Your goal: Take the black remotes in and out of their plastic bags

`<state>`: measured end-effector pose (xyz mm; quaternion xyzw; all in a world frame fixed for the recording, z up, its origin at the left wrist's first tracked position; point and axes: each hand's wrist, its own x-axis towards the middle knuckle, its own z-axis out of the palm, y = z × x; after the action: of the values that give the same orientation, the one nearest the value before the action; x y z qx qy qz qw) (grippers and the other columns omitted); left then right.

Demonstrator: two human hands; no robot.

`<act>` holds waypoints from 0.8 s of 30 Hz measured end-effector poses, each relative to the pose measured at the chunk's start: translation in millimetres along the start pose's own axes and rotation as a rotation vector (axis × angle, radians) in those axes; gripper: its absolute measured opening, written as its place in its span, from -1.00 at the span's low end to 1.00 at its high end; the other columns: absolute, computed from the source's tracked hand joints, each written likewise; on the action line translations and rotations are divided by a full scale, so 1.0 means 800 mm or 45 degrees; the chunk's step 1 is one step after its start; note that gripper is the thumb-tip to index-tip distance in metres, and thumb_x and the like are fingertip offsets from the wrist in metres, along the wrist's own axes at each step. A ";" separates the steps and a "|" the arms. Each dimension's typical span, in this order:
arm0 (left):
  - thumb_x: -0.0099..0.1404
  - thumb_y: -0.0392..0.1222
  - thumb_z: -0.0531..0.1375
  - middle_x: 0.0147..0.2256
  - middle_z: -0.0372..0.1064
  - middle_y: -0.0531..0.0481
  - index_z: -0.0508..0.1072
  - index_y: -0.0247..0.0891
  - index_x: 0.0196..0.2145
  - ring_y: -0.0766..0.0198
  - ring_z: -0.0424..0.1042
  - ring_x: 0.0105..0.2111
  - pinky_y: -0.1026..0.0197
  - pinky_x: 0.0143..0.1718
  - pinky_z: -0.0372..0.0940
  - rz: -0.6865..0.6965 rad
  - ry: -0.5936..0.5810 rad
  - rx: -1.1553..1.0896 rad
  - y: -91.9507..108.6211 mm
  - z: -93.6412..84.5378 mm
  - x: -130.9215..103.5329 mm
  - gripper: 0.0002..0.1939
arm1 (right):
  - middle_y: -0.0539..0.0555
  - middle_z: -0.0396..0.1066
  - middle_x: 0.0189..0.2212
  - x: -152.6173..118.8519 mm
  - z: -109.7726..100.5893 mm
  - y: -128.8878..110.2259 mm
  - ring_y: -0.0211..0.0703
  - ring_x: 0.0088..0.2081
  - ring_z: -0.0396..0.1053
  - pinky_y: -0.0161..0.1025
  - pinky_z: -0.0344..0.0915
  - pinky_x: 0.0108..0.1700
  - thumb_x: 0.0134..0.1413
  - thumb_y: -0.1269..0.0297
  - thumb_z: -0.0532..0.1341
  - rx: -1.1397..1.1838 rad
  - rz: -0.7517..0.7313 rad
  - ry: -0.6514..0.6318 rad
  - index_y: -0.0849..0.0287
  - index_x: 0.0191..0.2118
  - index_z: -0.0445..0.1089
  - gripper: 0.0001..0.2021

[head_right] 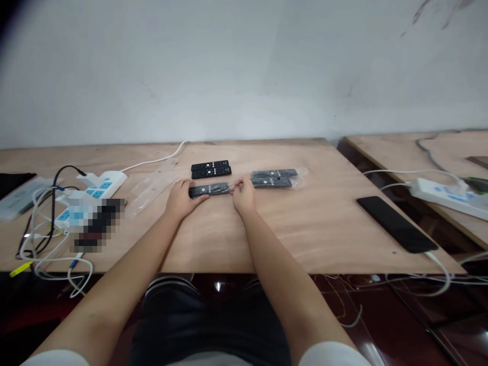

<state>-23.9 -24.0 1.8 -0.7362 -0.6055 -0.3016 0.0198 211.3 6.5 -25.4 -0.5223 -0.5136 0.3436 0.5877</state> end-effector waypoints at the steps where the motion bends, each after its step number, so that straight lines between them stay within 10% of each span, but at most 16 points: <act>1: 0.15 0.34 0.38 0.00 0.46 -0.25 0.46 -0.26 0.02 -0.13 0.41 0.07 -0.08 0.18 0.29 -0.002 0.000 0.002 0.000 0.000 0.000 -0.30 | 0.02 0.34 -0.32 0.001 0.001 0.002 -0.14 -0.37 0.44 -0.07 0.56 -0.30 -0.01 0.30 0.15 0.055 0.014 -0.001 0.05 -0.37 0.16 -0.90; 24: 0.20 0.32 0.35 -0.10 0.48 -0.22 0.47 -0.24 -0.07 -0.09 0.44 -0.01 -0.05 0.09 0.31 -0.090 -0.053 0.041 0.001 -0.002 0.001 -0.40 | 0.01 0.39 -0.37 -0.002 -0.008 -0.003 -0.13 -0.38 0.41 -0.07 0.49 -0.18 0.02 0.24 0.13 -0.209 -0.129 0.009 0.07 -0.32 0.24 -0.92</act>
<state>-23.7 -24.2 3.4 -0.7200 -0.6362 -0.2771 0.0083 216.8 2.7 -23.4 -0.5431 -0.5638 0.2684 0.5614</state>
